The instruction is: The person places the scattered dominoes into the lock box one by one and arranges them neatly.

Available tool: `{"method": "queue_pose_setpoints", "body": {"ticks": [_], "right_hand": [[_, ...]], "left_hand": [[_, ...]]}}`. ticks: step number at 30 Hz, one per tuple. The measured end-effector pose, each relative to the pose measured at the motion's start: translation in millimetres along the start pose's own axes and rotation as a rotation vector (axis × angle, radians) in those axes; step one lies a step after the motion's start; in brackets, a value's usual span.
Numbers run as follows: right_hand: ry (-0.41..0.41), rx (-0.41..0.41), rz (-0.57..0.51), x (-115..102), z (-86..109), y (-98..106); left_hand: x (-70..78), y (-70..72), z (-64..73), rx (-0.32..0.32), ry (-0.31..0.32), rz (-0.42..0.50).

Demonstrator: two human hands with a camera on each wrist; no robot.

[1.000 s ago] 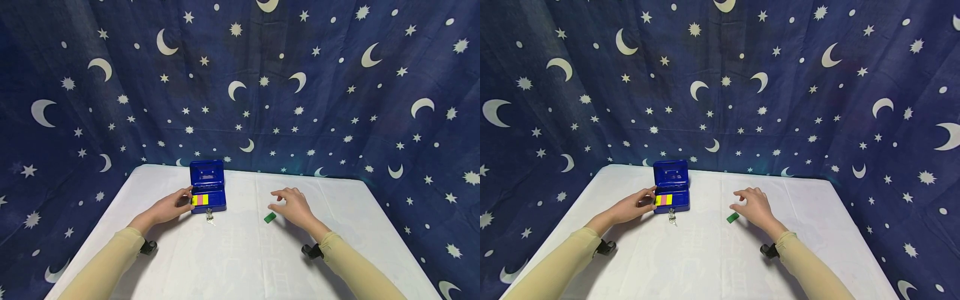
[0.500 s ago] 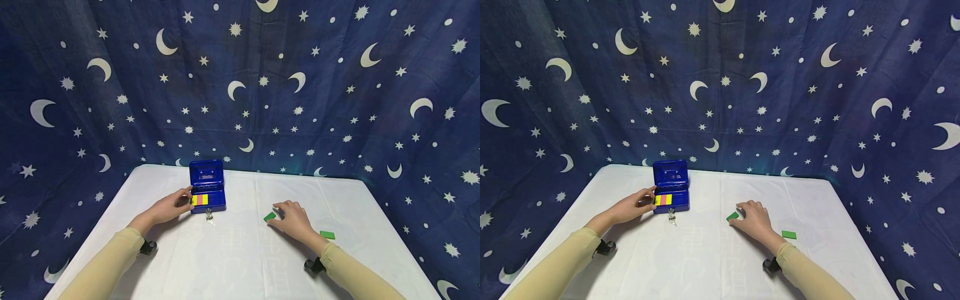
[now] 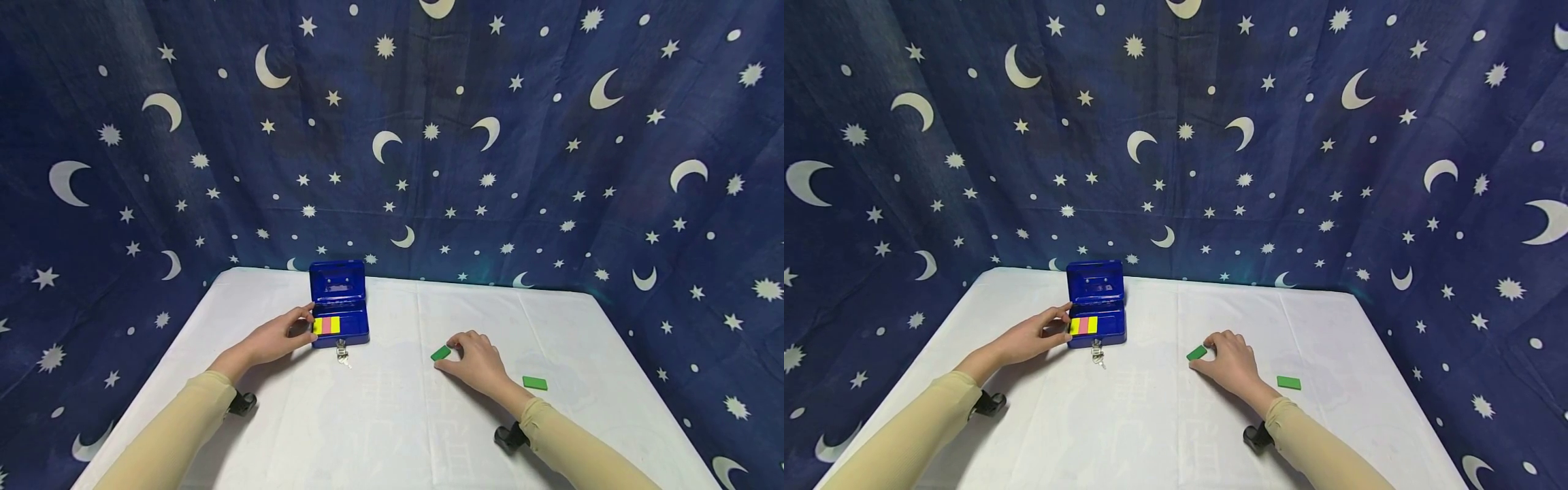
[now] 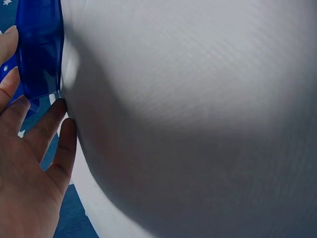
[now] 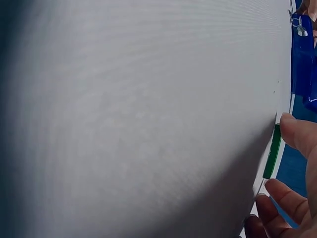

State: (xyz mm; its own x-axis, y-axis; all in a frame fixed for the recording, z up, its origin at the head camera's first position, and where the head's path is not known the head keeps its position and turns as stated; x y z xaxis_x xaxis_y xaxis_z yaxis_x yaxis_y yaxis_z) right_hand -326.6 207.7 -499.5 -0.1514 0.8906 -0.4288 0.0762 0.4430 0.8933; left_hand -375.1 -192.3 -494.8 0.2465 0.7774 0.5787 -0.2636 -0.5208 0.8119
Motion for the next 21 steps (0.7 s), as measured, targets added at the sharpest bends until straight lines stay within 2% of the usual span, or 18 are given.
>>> {"method": "queue_pose_setpoints", "body": {"ticks": [13,21], "right_hand": [[0.028,0.026,0.013,-4.6,0.8,-0.2],[0.038,-0.035,-0.019,-3.1,0.7,-3.2]], "left_hand": [[-0.3,-0.8,1.1,-0.006,0.015,0.012],[0.0,-0.4,1.3,-0.005,0.013,0.023]]}}
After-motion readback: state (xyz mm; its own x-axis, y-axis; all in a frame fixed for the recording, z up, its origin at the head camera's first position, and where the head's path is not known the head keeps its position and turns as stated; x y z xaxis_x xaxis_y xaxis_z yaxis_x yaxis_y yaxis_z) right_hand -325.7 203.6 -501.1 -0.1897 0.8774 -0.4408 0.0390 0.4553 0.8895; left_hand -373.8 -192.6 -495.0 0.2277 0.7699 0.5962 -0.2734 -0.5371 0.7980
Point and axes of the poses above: each hand's wrist, its own z-axis away from the middle knuckle, its own y-axis out of the back of the hand, x = y × z, the point moved 9 cm from there along -z, towards the middle knuckle, and after that the axes turned 1 degree about x, right-handed, at the moved point
